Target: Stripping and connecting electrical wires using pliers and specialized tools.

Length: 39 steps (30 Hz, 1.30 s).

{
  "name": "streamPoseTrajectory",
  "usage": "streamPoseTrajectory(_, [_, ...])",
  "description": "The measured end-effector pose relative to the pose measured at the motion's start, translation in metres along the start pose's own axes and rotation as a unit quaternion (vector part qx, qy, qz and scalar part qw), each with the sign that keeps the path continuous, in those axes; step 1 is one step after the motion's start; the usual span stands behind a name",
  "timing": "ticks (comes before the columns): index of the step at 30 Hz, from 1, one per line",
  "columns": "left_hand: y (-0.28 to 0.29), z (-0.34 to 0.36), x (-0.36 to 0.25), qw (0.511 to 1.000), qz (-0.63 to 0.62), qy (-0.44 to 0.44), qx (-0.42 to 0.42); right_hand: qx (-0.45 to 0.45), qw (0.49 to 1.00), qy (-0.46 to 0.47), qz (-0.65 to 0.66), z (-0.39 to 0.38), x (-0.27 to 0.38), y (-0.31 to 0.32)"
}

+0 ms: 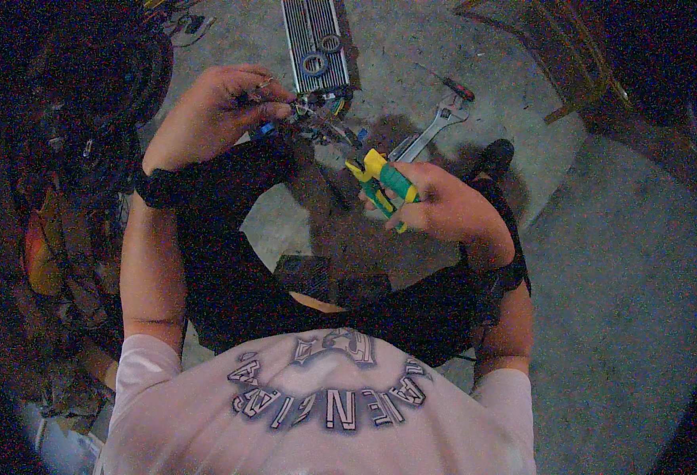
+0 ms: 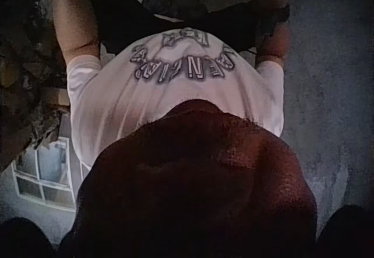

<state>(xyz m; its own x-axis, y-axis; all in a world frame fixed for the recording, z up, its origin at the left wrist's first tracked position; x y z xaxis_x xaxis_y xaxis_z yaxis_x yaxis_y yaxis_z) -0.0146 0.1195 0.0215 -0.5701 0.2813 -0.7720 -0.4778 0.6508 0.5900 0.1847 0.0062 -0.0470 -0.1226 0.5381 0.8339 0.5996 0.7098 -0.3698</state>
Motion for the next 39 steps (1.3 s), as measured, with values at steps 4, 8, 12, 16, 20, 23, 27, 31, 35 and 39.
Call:
streamPoseTrajectory(4, [-0.005, 0.0, -0.002, 1.0, -0.004, 0.001, 0.022, 0.004, 1.0, -0.003, 0.025, 0.001, -0.001, -0.003])
streamPoseTrajectory(8, [-0.006, -0.001, -0.002, 1.0, 0.001, 0.005, 0.031, 0.007, 0.999, -0.008, 0.039, 0.002, 0.0, -0.006])
streamPoseTrajectory(12, [-0.008, -0.001, 0.001, 0.999, 0.022, 0.002, 0.03, 0.008, 1.0, 0.007, 0.005, 0.002, 0.002, -0.004])
streamPoseTrajectory(16, [-0.01, -0.002, 0.003, 0.998, 0.062, -0.013, 0.029, -0.007, 1.0, -0.019, 0.007, 0.001, 0.007, -0.005])
streamPoseTrajectory(20, [-0.012, -0.002, 0.005, 0.998, 0.037, 0.028, 0.037, -0.019, 0.994, 0.043, -0.099, 0.0, 0.004, 0.005])
streamPoseTrajectory(23, [-0.014, -0.001, 0.008, 0.998, 0.018, 0.048, 0.043, -0.013, 0.982, 0.091, -0.164, -0.001, 0.009, 0.007])
streamPoseTrajectory(27, [-0.016, -0.003, -0.013, 0.995, 0.034, -0.08, 0.046, -0.029, 0.986, 0.046, -0.156, -0.003, 0.003, 0.006])
streamPoseTrajectory(31, [-0.021, -0.008, -0.013, 0.995, 0.007, -0.045, 0.089, -0.024, 0.987, -0.022, -0.155, -0.003, 0.014, -0.003])
streamPoseTrajectory(35, [-0.019, -0.012, -0.021, 0.995, -0.028, -0.077, 0.059, -0.103, 0.972, -0.043, -0.208, -0.017, 0.017, 0.007])
streamPoseTrajectory(39, [-0.012, -0.016, -0.032, 0.986, 0.015, -0.158, -0.057, -0.103, 0.973, -0.076, -0.191, -0.02, 0.031, 0.0])
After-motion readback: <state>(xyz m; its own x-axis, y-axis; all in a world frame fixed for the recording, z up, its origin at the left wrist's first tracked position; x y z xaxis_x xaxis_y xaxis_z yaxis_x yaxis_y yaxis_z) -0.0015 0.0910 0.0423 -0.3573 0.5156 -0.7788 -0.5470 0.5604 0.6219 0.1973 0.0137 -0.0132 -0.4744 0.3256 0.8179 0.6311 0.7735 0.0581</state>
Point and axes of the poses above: each hand's wrist, its own z-axis towards the middle knuckle, its own y-axis out of the back of the hand, x = y × z, the point moved 8 cm from there along z, towards the middle knuckle, and after that the axes turned 5 degrees about x, right-handed, at the moved point
